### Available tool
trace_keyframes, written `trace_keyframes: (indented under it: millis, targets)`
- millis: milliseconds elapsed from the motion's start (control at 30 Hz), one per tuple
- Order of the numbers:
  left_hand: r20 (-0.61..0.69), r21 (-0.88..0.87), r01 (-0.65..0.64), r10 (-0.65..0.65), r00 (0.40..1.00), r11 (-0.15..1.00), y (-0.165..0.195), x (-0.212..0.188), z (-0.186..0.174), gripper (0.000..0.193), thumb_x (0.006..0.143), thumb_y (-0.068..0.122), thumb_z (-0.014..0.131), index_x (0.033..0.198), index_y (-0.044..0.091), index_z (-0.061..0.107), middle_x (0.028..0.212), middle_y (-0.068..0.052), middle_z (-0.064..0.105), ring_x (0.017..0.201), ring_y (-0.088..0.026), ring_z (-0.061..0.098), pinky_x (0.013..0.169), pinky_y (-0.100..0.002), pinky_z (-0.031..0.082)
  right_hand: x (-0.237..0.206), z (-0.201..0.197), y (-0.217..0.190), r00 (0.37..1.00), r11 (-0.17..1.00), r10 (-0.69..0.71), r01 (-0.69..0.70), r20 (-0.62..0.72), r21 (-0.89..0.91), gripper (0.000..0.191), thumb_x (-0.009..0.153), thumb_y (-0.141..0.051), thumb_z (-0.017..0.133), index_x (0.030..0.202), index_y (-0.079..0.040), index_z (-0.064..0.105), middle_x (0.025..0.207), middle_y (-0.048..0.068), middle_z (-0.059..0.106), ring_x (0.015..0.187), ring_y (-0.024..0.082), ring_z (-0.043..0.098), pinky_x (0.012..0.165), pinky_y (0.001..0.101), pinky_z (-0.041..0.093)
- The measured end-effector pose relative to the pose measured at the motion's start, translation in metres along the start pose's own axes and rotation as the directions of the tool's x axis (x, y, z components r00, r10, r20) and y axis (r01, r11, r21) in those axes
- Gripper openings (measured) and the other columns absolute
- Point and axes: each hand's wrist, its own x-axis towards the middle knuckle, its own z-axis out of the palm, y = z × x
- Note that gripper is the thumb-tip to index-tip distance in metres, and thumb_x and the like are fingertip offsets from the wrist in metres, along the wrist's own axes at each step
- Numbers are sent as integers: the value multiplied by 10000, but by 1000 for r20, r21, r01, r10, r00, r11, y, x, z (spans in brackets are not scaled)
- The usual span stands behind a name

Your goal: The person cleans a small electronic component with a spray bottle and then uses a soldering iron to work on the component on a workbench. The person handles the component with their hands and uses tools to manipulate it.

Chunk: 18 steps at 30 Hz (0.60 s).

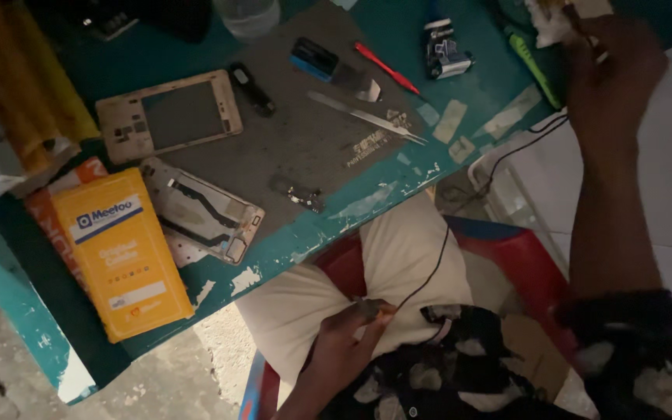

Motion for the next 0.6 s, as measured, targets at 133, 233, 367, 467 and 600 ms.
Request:
trace_keyframes:
  millis: [133,233,367,467,600]
  targets:
    - [32,47,-2,1,999,999,3,1,-6,131,978,108,708,1080,29,732,1010,-119,789,909,-222,793,749,-313,603,2,7,3,984,988,115,-100,136,-114,54,1106,-55,784,1136,-10,783,1026,156,711,847,274,691,724,357,524]
    - [46,43,-4,2,999,999,4,1,-7,142,970,107,711,1087,29,730,1030,-123,783,932,-232,790,772,-321,603,5,12,-2,984,973,136,-111,114,-201,64,1059,-44,739,1103,-10,772,1050,153,718,834,245,681,753,357,529]
    - [47,28,57,-58,997,998,1,1,-5,156,948,122,720,1081,42,732,1016,-111,787,911,-233,790,726,-330,609,24,19,-7,994,913,36,9,103,-407,81,1001,-93,765,1068,-76,807,1049,114,716,857,230,695,776,364,546]
    - [45,22,-40,39,998,999,0,1,-4,135,962,114,723,1071,35,734,1011,-121,788,911,-243,791,757,-333,616,41,19,-14,996,839,0,48,88,-542,114,896,-175,853,983,-112,813,1004,99,736,886,262,723,723,362,571]
    - [75,-17,-39,40,996,999,2,1,-6,137,982,121,707,1074,23,729,1007,-130,783,918,-252,788,768,-335,617,51,18,-20,993,842,-13,75,119,-535,62,911,-164,804,927,-104,812,821,93,708,683,189,658,593,290,513]
